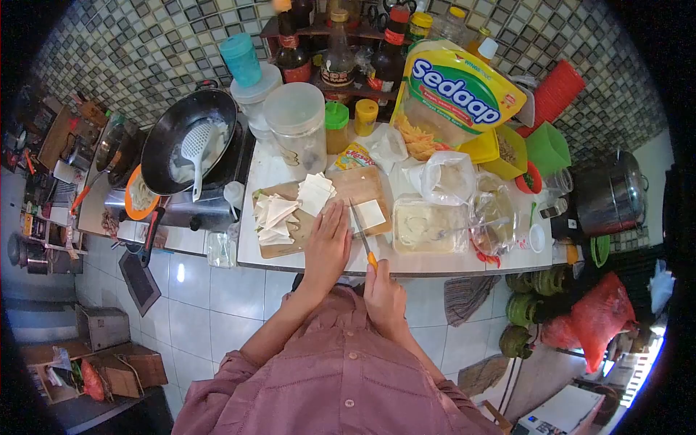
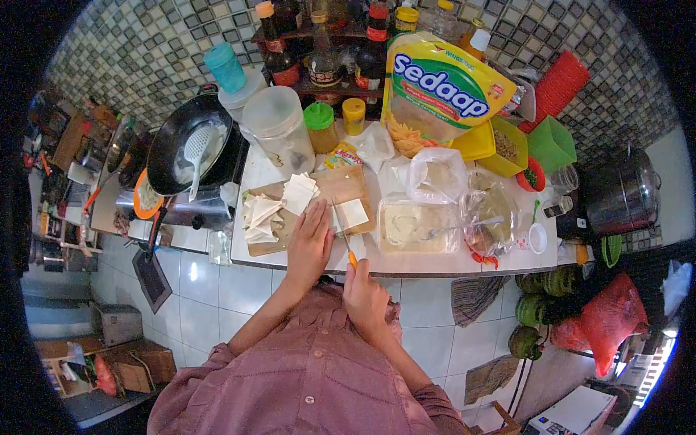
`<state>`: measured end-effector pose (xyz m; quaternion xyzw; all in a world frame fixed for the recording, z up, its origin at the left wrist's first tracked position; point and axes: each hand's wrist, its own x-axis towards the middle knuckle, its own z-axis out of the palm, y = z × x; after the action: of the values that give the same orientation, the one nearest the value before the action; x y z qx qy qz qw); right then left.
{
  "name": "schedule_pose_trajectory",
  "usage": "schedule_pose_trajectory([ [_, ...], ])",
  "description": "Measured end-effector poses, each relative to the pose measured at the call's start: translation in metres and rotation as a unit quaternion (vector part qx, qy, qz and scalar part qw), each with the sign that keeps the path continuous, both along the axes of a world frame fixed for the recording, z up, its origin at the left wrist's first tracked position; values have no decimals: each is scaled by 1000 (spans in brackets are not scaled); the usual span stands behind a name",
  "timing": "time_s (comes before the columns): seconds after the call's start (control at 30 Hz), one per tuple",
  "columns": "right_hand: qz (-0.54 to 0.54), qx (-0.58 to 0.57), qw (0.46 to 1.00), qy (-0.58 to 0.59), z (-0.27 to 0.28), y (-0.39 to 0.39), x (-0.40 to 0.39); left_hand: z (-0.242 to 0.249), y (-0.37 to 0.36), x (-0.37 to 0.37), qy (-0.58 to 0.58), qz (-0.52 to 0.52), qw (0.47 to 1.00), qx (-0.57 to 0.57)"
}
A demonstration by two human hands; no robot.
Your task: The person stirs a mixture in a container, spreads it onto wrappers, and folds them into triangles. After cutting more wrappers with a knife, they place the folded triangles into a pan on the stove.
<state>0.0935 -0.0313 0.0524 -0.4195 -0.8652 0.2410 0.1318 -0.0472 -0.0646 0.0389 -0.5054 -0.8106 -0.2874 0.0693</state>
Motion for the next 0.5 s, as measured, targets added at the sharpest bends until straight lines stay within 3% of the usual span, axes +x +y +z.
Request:
schedule_pose_trajectory([
  [0.4, 5, 64, 994, -86, -2, 9, -25, 0, 1, 0, -23, -2, 1000, -15],
  [0.5, 7, 35, 997, -66, 0, 13, -30, 1, 1, 1, -18, 5, 1000, -10],
])
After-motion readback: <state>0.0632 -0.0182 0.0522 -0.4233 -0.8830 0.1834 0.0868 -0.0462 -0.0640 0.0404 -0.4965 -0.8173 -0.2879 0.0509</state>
